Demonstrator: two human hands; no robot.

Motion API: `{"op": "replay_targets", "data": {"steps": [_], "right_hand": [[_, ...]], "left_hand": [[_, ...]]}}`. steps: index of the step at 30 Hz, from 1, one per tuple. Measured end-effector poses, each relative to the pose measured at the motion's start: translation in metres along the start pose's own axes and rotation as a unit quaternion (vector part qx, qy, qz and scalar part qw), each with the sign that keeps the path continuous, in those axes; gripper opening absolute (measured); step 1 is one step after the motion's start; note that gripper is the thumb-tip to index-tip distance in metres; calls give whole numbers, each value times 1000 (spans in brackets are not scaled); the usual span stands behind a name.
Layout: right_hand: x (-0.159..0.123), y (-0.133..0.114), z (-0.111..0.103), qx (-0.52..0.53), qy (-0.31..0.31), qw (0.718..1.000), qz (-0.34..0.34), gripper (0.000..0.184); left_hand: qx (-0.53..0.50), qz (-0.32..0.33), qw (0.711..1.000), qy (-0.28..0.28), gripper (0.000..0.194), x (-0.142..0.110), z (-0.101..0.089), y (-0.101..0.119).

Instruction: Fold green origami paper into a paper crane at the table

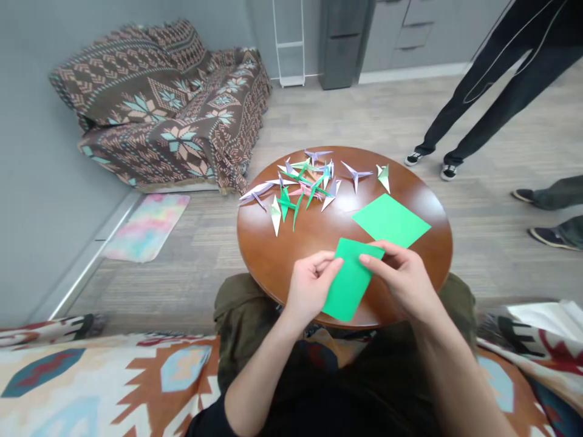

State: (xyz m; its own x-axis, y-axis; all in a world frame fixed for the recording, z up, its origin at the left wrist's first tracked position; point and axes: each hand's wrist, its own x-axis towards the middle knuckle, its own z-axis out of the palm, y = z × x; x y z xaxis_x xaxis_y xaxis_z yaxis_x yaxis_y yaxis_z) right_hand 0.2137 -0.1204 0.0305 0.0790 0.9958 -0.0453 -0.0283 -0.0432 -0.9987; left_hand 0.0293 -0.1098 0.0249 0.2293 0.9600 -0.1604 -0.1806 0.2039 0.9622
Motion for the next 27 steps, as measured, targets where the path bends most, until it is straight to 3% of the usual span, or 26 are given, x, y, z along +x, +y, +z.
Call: {"op": "replay_targets", "data": {"steps": [6, 27], "right_hand": [[-3, -1, 3, 11, 52, 999, 8, 31], [-2, -9, 3, -35, 53, 998, 10, 26]], "left_hand": [[-10, -5, 1000, -3, 34, -5, 3, 1], [-22, -20, 1000, 7, 40, -6, 3, 2]]}}
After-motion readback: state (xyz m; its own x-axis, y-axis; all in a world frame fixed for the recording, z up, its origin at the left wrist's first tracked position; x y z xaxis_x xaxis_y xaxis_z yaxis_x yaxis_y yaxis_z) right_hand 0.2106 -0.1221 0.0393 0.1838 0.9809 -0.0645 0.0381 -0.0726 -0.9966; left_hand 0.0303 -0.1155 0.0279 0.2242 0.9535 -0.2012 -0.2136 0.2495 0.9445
